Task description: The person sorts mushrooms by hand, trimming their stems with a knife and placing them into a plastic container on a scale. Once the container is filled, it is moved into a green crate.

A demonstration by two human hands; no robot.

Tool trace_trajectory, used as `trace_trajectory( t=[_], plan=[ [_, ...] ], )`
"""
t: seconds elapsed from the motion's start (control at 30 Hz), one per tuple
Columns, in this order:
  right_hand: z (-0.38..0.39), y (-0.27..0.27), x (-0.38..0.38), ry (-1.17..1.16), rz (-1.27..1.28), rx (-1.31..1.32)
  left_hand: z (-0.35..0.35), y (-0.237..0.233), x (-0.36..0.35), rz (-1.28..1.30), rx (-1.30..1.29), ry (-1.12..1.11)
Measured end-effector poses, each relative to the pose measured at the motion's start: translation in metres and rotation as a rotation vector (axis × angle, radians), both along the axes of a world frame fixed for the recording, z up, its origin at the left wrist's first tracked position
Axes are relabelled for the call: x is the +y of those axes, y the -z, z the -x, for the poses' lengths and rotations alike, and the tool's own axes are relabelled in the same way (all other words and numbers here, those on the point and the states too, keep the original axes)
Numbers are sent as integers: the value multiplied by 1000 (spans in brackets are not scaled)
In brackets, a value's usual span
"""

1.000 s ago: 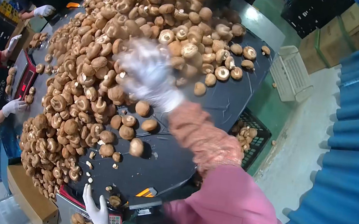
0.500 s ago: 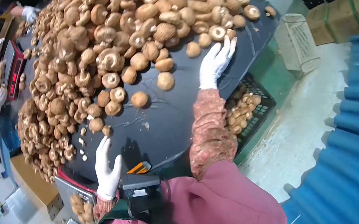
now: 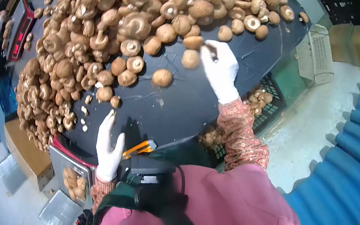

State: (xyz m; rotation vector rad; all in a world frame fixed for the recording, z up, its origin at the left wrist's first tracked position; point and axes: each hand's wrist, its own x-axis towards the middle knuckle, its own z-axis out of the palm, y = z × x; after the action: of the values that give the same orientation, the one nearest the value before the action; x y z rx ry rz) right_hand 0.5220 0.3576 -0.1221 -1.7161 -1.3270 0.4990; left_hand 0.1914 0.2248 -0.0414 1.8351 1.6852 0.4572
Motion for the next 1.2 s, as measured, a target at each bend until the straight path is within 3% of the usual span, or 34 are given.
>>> trace_trajectory(
  t=[0.13, 0.2, 0.27, 0.3, 0.33, 0.4, 0.43, 0.47, 0.53, 0.63, 0.73, 0.87, 0.9, 1.03, 1.13, 1.2],
  plan=[
    [30, 7, -25, -104, 97, -471, 2, 2, -3, -34, 3, 3],
    [35, 18, -28, -109, 91, -558, 2, 1, -4, -34, -1, 2],
    [28, 29, -22, -92, 67, -461, 2, -1, -5, -34, -10, 2],
    [30, 27, -21, -74, 57, -254, 3, -1, -6, -40, -8, 3],
    [26, 15, -21, -101, 217, -149, 4, 1, -7, -49, -8, 2],
    [9, 6, -20, -238, 460, 747, 4, 2, -9, -55, -23, -9],
    [8, 4, -19, -313, 387, 1202, 5, 1, -9, -52, -38, -19],
    [12, 2, -26, -153, 360, 1401, 5, 1, -10, -46, -52, -29],
    [14, -6, -25, -251, 368, 1583, 3, 1, -9, -21, -136, -51],
    [27, -21, -24, -181, 402, 1643, -5, -3, -2, 124, -380, -99],
    [50, -43, -32, -333, 571, 1566, -19, -13, 12, 350, -672, -169],
    [84, -46, -62, -589, 710, 1269, -41, -10, 25, 427, -1248, -312],
    [93, -82, -64, -663, 790, 1101, -41, -13, 25, 476, -1186, -335],
    [95, -68, -80, -829, 868, 786, -23, 4, 5, 520, -1322, -402],
    [92, -34, -80, -670, 208, 65, -14, 1, -12, 596, -1467, -516],
    [87, -26, -69, -469, 188, -135, -10, 6, -18, 598, -1540, -491]
  ],
)
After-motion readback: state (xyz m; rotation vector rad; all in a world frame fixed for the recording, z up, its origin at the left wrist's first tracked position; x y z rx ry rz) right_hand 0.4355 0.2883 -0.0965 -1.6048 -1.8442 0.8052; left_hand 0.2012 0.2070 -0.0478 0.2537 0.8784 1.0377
